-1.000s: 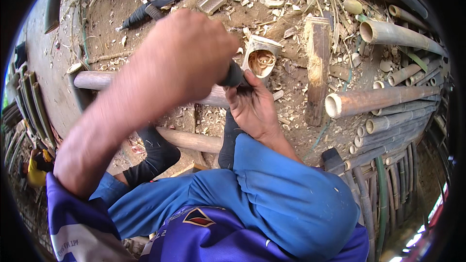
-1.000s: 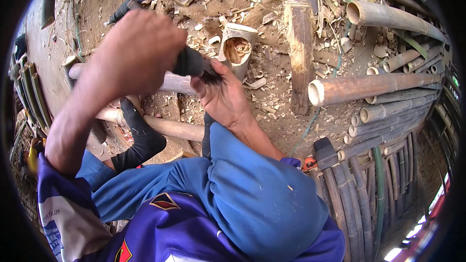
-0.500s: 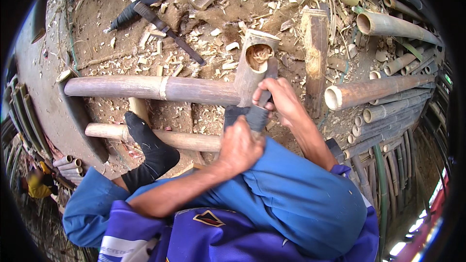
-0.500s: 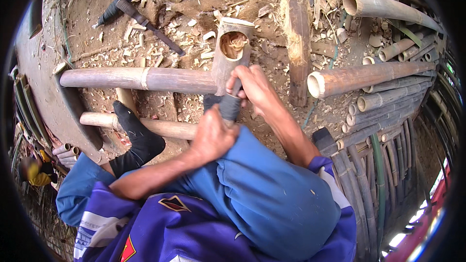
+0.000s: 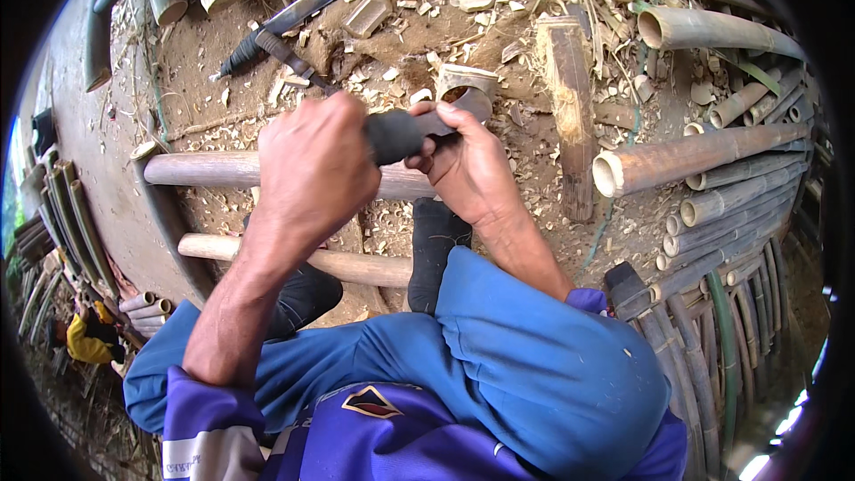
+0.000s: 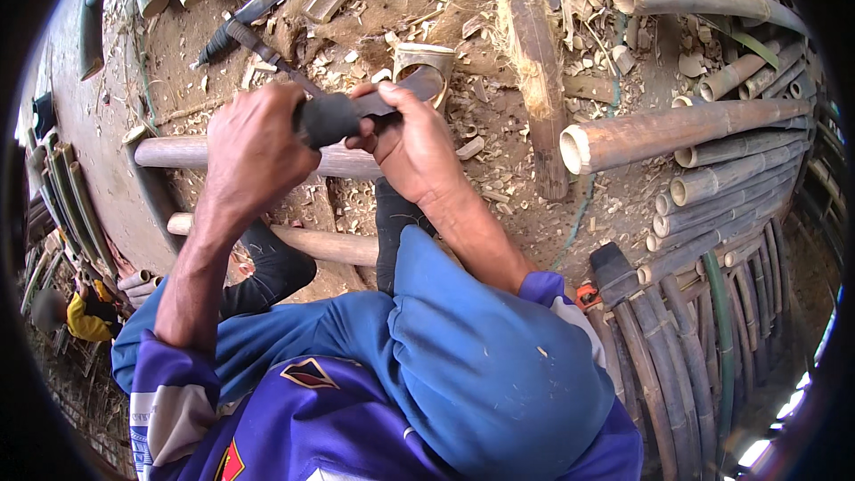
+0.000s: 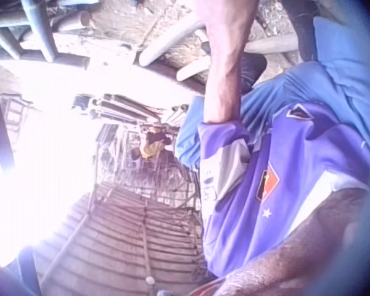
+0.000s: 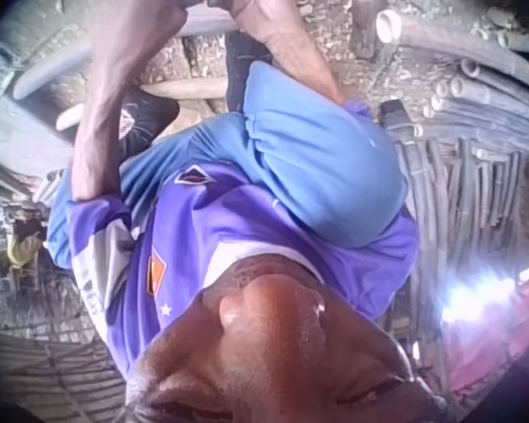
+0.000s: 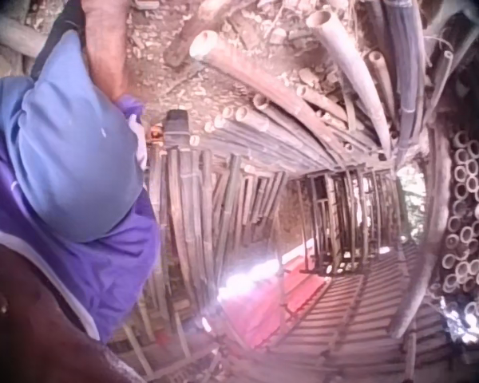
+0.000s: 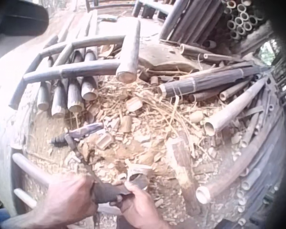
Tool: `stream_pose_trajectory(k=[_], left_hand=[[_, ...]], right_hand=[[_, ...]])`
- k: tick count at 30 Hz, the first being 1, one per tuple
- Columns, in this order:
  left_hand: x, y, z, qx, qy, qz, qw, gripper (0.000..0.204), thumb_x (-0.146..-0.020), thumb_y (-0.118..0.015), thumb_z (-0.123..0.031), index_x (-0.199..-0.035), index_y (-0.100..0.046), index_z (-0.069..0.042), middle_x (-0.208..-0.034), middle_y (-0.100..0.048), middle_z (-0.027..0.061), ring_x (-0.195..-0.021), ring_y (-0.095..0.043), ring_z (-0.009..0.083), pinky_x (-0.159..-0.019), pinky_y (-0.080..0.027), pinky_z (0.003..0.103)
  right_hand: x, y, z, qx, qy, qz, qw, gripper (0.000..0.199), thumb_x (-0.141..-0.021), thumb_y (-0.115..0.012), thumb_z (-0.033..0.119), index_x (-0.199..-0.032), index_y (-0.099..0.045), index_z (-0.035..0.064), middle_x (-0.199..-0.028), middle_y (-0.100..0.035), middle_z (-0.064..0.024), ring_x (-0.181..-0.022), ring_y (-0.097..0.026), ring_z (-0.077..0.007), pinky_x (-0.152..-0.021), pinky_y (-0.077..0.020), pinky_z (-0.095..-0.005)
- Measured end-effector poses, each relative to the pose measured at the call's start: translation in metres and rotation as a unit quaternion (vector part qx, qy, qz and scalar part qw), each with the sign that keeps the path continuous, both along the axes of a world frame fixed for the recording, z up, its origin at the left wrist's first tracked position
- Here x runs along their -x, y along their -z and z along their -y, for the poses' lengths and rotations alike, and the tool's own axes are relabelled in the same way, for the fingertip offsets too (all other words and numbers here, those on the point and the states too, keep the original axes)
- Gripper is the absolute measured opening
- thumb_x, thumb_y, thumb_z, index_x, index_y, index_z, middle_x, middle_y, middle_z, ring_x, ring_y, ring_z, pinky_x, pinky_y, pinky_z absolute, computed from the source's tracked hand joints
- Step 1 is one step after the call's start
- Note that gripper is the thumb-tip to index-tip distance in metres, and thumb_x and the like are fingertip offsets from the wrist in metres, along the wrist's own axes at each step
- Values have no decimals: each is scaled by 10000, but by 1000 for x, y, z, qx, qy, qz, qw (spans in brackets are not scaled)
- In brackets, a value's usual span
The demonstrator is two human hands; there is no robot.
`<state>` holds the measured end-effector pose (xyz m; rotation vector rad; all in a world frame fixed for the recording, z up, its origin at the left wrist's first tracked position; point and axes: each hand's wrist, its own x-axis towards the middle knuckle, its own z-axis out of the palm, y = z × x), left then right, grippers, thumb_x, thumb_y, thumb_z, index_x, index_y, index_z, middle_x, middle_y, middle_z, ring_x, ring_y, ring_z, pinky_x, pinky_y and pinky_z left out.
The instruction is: The person carves and fits joints into bamboo poles using a small knife and a wooden mallet. The person repeatedly strikes the knife with the mallet to chisel out sections of the bamboo and then tests the fit by inserting another bamboo pole into the carved joint.
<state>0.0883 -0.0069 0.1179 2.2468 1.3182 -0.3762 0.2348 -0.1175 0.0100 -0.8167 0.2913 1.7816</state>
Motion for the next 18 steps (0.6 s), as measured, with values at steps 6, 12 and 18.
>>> stream_pose_trajectory(k=[6,12,18], left_hand=[[-77,-19,18,-166,261,-137,941,38,-807,-691,-32,-825,-659,-25,-745,-687,96,-701,-710,223,-608,-546,379],[-19,-34,34,148,183,-46,971,289,-832,-779,-218,-941,-650,18,-775,-673,188,-691,-705,336,-621,-551,453],[-109,-35,113,294,-33,433,852,559,-843,-696,-231,-1264,-597,123,-1044,-709,310,-965,-725,373,-873,-578,413]], right_hand=[[-5,-5,5,21,118,-136,984,332,-1051,-502,328,-1212,-643,75,-1183,-698,-99,-1027,-667,-170,-941,-540,-377],[17,-20,42,-10,70,-38,997,226,-1016,-526,258,-1106,-579,58,-1054,-701,-121,-971,-679,-225,-972,-517,-398],[-82,-42,94,16,-24,363,931,243,-1024,-517,263,-1083,-578,36,-968,-676,-139,-857,-659,-242,-887,-518,-407]])
